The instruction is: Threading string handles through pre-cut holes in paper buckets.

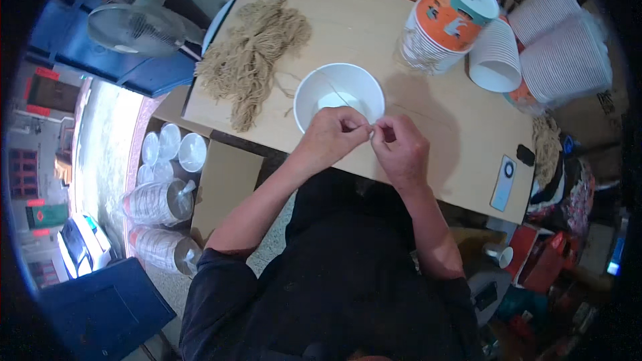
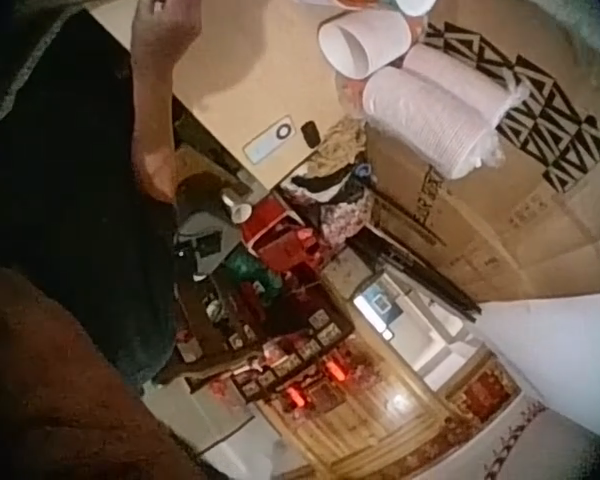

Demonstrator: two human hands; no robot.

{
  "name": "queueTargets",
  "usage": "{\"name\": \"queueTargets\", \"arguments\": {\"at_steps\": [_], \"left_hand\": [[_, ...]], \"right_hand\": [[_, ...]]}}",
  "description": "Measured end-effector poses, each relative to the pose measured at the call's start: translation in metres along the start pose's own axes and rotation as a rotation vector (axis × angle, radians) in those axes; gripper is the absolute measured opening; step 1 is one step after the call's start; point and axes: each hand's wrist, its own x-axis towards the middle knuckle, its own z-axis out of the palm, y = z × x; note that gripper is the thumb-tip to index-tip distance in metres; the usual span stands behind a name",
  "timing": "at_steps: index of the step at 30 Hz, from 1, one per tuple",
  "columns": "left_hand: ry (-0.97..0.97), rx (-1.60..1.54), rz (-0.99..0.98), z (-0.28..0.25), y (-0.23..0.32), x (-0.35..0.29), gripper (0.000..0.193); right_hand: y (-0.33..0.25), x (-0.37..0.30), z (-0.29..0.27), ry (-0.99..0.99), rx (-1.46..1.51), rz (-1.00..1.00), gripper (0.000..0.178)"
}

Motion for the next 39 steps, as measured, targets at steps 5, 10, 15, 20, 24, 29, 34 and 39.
{"name": "queueTargets", "arguments": {"at_steps": [5, 10, 15, 20, 24, 29, 34, 39], "left_hand": [[-0.086, -0.173, -0.059, -0.002, -0.001, -0.001, 0.013], [-0.093, -0.249, -0.091, -0.003, 0.000, -0.001, 0.016], [-0.088, -0.277, -0.115, -0.003, 0.005, 0.000, 0.020], [-0.150, -0.295, -0.163, -0.006, 0.006, 0.002, 0.024], [-0.187, -0.253, -0.196, -0.009, 0.007, 0.004, 0.027], [-0.161, -0.251, -0.144, -0.013, -0.001, 0.006, 0.023], [-0.185, -0.200, -0.167, -0.018, 0.002, 0.007, 0.026], [-0.206, -0.210, -0.179, -0.018, 0.002, 0.006, 0.028]], "right_hand": [[0.003, -0.002, 0.004, 0.066, 0.052, 0.047, 0.015], [0.009, -0.006, 0.007, 0.091, 0.160, 0.099, 0.015], [0.011, -0.006, 0.007, 0.098, 0.192, 0.110, 0.015], [0.011, -0.007, 0.007, 0.079, 0.176, 0.095, 0.016], [0.011, -0.007, 0.008, 0.087, 0.131, 0.046, 0.016], [0.013, -0.006, 0.011, 0.087, 0.093, -0.031, 0.017], [0.011, -0.006, 0.010, 0.099, 0.103, -0.045, 0.017], [0.012, -0.005, 0.010, 0.102, 0.088, -0.064, 0.017]]}}
